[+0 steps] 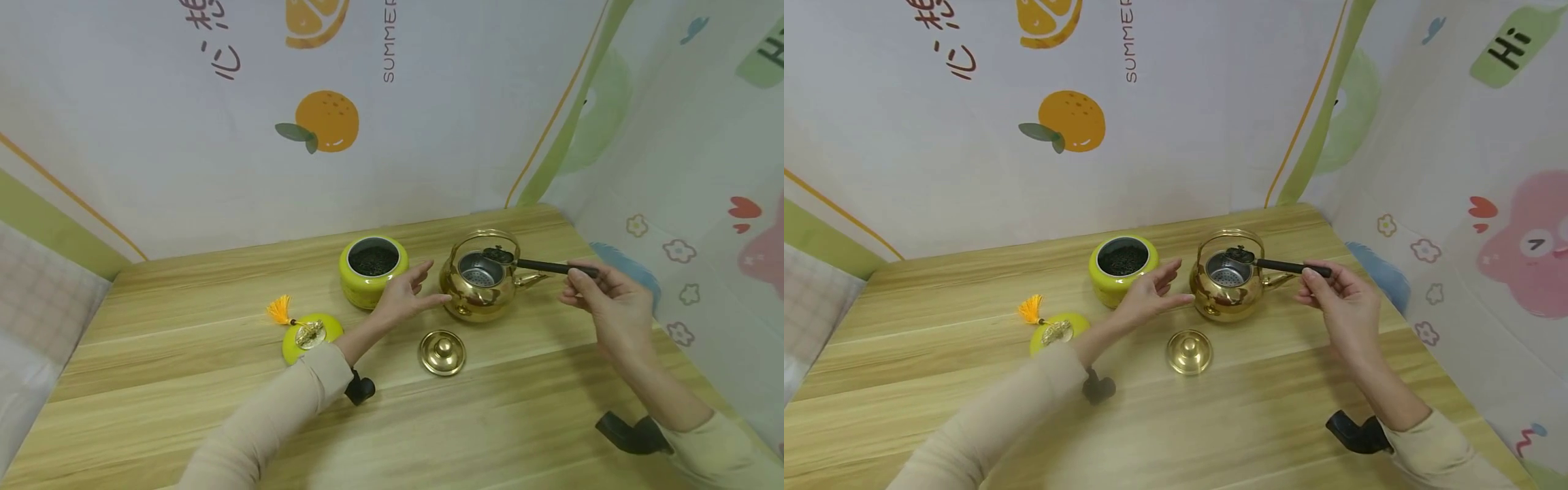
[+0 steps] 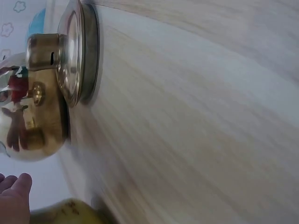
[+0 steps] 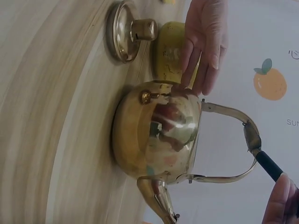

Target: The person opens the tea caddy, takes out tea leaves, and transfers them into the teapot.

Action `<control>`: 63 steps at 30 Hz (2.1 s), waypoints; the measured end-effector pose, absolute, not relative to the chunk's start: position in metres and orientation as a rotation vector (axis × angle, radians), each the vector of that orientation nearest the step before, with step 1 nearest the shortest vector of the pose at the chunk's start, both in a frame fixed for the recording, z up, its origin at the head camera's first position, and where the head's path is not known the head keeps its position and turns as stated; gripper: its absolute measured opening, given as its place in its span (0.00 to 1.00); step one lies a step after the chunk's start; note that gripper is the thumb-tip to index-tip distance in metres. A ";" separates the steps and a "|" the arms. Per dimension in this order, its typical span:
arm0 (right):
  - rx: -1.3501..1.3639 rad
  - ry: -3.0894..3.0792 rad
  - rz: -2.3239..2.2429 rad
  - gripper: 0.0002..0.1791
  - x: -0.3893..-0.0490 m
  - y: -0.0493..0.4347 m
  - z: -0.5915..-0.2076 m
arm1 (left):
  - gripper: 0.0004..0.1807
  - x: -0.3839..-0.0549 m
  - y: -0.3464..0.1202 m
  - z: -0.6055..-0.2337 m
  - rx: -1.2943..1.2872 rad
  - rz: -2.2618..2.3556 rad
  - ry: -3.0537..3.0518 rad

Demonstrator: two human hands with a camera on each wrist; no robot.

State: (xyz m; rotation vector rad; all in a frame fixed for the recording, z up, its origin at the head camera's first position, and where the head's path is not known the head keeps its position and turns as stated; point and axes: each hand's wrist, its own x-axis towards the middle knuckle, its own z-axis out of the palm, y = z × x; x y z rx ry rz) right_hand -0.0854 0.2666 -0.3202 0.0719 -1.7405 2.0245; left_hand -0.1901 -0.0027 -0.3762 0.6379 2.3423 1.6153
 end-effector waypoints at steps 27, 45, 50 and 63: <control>-0.001 -2.000 1.913 0.12 -0.100 0.279 -0.315 | 0.41 -0.199 0.030 -0.387 0.642 1.539 2.486; 0.074 -2.040 1.906 0.06 -0.116 0.272 -0.305 | 0.41 -0.199 0.029 -0.390 0.627 1.589 2.446; 0.101 -2.008 1.951 0.06 -0.118 0.271 -0.304 | 0.41 -0.197 0.029 -0.389 0.614 1.586 2.440; 0.126 -1.963 1.946 0.04 -0.121 0.267 -0.301 | 0.41 -0.196 0.028 -0.387 0.604 1.566 2.454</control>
